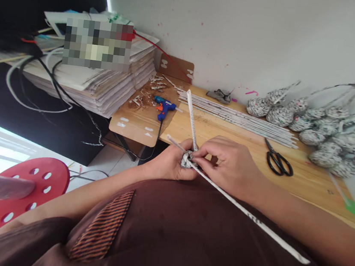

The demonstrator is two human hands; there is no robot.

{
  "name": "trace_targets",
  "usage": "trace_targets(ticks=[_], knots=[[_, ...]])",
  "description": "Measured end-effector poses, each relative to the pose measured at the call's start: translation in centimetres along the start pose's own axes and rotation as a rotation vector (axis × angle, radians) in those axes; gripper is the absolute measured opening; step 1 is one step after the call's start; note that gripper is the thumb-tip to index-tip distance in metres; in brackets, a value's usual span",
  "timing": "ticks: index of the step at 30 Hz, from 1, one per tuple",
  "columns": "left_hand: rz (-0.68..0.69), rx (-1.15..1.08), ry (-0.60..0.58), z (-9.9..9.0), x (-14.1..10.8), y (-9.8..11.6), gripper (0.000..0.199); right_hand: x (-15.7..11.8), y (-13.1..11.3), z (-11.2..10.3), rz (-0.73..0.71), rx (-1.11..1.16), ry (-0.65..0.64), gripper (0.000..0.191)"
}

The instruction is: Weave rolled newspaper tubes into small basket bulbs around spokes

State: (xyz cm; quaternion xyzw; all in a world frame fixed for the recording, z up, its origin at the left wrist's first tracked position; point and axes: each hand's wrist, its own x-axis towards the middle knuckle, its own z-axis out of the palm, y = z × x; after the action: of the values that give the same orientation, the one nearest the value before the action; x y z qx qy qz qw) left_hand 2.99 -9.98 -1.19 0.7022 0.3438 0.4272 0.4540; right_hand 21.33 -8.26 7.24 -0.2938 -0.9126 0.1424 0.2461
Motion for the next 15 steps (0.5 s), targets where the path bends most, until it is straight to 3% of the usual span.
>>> trace_targets(ticks=[3, 10, 15], knots=[[0.021, 0.041, -0.019, 0.1, 0.1, 0.2, 0.033, 0.8, 0.0, -0.3, 0.024, 0.005, -0.062, 0.009], [0.077, 0.083, 0.014, -0.2, 0.4, 1.1, 0.027, 1.1, 0.0, -1.9, -0.109, -0.013, -0.353, 0.021], [0.144, 0.15, 0.037, -0.7, 0.5, 1.6, 0.029, 0.3, 0.2, -3.0, -0.213, -0.027, -0.242, 0.026]])
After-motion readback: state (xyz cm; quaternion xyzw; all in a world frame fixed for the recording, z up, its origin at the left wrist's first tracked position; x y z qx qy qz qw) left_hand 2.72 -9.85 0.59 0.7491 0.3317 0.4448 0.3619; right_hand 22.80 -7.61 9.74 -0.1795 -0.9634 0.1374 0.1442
